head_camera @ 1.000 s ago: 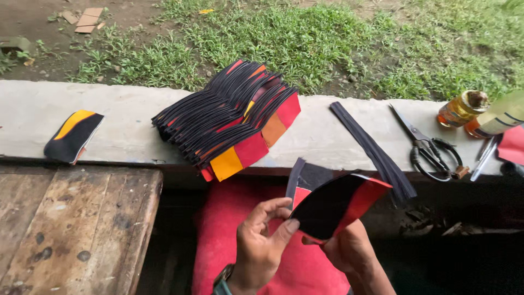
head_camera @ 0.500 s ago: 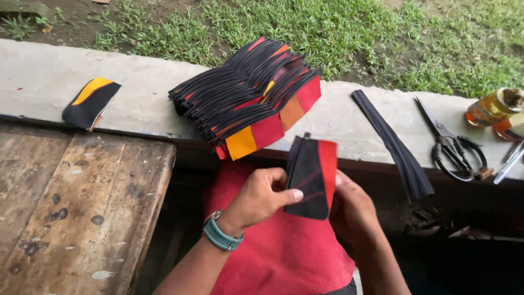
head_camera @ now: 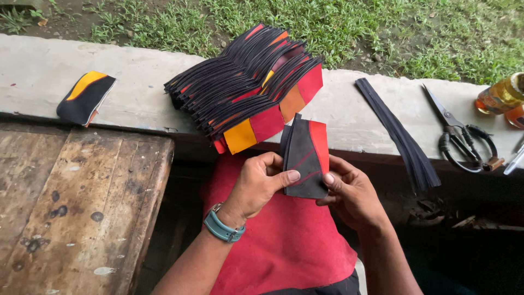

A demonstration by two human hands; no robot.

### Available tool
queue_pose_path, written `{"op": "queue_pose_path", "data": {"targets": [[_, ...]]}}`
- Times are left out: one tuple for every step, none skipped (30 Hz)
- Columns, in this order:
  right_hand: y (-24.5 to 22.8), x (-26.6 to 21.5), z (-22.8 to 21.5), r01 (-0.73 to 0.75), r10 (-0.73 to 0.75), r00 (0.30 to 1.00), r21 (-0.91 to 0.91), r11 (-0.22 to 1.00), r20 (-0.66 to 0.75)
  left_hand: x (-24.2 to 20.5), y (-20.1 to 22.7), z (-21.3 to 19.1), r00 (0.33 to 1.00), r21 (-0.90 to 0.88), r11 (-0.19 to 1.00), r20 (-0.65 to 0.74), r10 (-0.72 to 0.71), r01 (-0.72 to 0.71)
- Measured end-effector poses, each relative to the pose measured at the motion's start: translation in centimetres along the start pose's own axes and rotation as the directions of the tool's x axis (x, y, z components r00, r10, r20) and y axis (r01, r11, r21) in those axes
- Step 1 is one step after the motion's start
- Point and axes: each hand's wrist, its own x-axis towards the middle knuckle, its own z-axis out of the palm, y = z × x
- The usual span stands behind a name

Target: The person trims black and yellow leather pieces with shears, folds the edges of the pieces by hand, and sorts them on a workbench next to a stack of multi-colored materials.

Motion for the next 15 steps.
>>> {"op": "queue_pose_path", "data": {"targets": [[-0.06,0.01,0.01,0.005,-0.005,1.000,0.008,1.000,0.019,0.03,-0.01,-0.01,1.000,0.016,1.000,-0.003,0.006,-0.006],[-0.11,-0.04,0.02,0.010,-0.011,0.999,0.017,1.000,0.038,0.05,-0.02,-0.02,1.000,0.032,0.999,-0.005,0.012,-0.012],[-0.16,-0.04,0.05,0.001,-0.002,0.999,0.018,1.000,0.036,0.03,-0.02,-0.05,1.000,0.035,0.999,-0.010,0.002,-0.002],[-0.22,-0.05,0.09,-0.008,0.007,0.999,0.020,1.000,0.033,0.01,-0.03,0.00,1.000,0.038,0.999,-0.015,-0.007,0.008],[-0.31,-0.02,0.13,-0.016,0.016,0.999,0.021,1.000,0.033,0.02,-0.01,0.03,1.000,0.041,0.999,-0.022,-0.015,0.016],[-0.35,-0.01,0.20,-0.018,0.017,0.999,0.015,1.000,0.027,0.03,0.03,0.01,1.000,0.041,0.999,-0.019,-0.013,0.014],[-0.36,-0.03,0.25,-0.019,0.019,1.000,0.010,1.000,0.019,0.03,0.08,0.01,1.000,0.041,0.999,-0.015,-0.011,0.012],[-0.36,-0.02,0.29,-0.020,0.020,1.000,0.004,1.000,0.011,-0.04,0.14,-0.03,1.000,0.040,0.999,-0.011,-0.010,0.010],[-0.33,-0.03,0.31,-0.020,0.020,1.000,0.009,1.000,0.014,-0.09,0.23,-0.07,1.000,0.038,0.999,-0.008,-0.012,0.012],[-0.27,0.00,0.33,-0.020,0.020,1.000,0.014,1.000,0.017,-0.14,0.32,-0.13,1.000,0.037,0.999,-0.006,-0.014,0.014],[-0.22,-0.03,0.32,-0.019,0.019,1.000,0.019,1.000,0.017,-0.17,0.40,-0.12,1.000,0.034,0.999,-0.001,-0.017,0.017],[-0.12,0.00,0.31,0.001,-0.001,1.000,0.005,1.000,0.013,-0.19,0.50,-0.15,1.000,0.040,0.999,-0.005,-0.016,0.016],[0.05,0.07,0.34,0.021,-0.021,1.000,-0.009,1.000,0.009,-0.21,0.56,-0.13,1.000,0.046,0.999,-0.008,-0.017,0.017],[0.19,0.11,0.35,0.040,-0.040,0.999,-0.023,0.999,0.005,-0.22,0.59,-0.04,1.000,0.052,0.998,-0.012,-0.017,0.018],[0.28,0.22,0.41,0.046,-0.047,0.999,-0.031,0.998,-0.012,-0.17,0.66,0.03,1.000,0.005,1.000,-0.021,-0.010,0.010]]}}
